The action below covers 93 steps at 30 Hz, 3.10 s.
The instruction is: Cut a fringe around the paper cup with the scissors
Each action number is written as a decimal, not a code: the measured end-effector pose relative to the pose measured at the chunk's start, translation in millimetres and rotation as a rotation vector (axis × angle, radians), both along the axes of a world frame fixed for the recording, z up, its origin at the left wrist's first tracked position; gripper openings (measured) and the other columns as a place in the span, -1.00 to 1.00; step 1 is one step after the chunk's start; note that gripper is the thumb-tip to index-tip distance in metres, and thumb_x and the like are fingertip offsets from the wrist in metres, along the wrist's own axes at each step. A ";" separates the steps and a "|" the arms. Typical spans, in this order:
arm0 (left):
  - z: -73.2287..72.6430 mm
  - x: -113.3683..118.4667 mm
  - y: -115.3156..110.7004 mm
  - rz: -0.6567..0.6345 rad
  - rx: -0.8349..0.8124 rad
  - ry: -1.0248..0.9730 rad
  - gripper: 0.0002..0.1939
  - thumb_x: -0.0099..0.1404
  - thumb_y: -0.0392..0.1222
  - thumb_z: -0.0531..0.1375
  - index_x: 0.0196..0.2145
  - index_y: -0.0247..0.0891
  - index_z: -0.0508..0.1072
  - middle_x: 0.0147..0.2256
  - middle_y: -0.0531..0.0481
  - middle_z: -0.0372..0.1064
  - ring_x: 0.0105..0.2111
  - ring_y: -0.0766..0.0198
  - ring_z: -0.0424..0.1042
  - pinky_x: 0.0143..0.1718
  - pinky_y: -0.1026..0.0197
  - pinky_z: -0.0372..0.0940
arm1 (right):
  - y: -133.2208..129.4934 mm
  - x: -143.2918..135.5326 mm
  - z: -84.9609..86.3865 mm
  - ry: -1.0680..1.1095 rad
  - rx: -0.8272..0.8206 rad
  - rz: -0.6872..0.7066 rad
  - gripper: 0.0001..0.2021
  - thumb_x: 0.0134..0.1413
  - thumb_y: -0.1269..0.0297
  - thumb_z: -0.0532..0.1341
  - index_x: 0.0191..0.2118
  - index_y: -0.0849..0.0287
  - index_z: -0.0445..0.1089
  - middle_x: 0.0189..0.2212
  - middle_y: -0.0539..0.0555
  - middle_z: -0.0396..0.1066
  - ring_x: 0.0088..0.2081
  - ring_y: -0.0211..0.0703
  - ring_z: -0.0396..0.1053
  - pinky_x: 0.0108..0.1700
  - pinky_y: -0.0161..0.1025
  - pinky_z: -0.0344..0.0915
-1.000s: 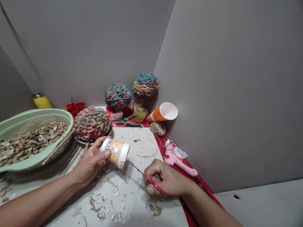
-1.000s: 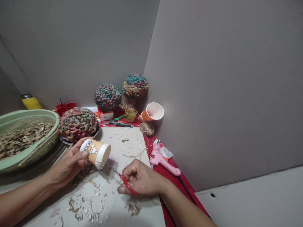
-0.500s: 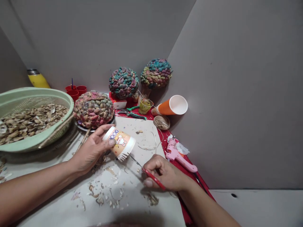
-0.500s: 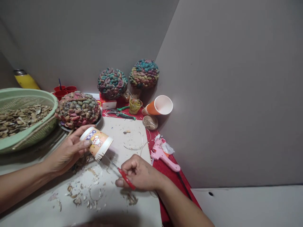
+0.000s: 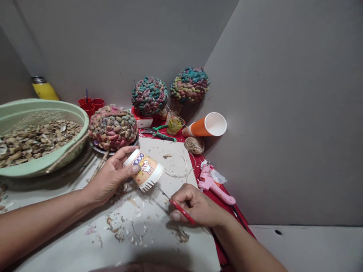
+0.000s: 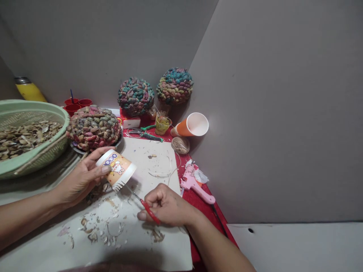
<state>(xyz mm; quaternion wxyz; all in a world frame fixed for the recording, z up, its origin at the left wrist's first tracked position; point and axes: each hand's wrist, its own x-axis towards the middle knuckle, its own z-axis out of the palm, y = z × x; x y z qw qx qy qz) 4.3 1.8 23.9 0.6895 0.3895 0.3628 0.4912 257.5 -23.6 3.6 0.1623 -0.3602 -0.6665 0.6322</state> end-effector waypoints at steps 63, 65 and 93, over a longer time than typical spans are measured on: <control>-6.0 2.6 -3.8 -0.089 -0.028 -0.074 -0.39 0.04 -0.22 0.48 0.03 -0.19 0.39 -0.18 -0.03 0.59 -0.21 0.24 0.57 -0.11 0.25 0.42 | -2.5 -3.4 -0.2 -0.009 -0.099 0.042 -0.40 -0.14 -0.09 0.43 -0.71 0.21 0.09 -0.78 -0.19 -0.01 -0.68 -0.51 -0.14 -0.67 -0.48 -0.14; -4.6 1.8 -4.0 -0.076 -0.036 -0.077 -0.39 0.06 -0.23 0.47 0.04 -0.18 0.38 -0.19 -0.02 0.59 -0.21 0.24 0.56 -0.10 0.25 0.42 | -2.3 -2.8 1.0 -0.009 -0.084 0.055 -0.39 -0.14 -0.09 0.43 -0.70 0.21 0.07 -0.77 -0.20 -0.05 -0.67 -0.51 -0.16 -0.66 -0.48 -0.15; -3.2 3.0 -4.3 -0.044 -0.026 -0.041 -0.43 0.07 -0.20 0.46 0.02 -0.19 0.40 -0.20 -0.03 0.59 -0.29 0.24 0.56 -0.22 0.26 0.41 | -2.4 -0.5 0.1 0.024 -0.063 0.005 -0.37 -0.13 -0.04 0.45 -0.72 0.20 0.02 -0.76 -0.20 -0.08 -0.65 -0.50 -0.18 -0.66 -0.47 -0.17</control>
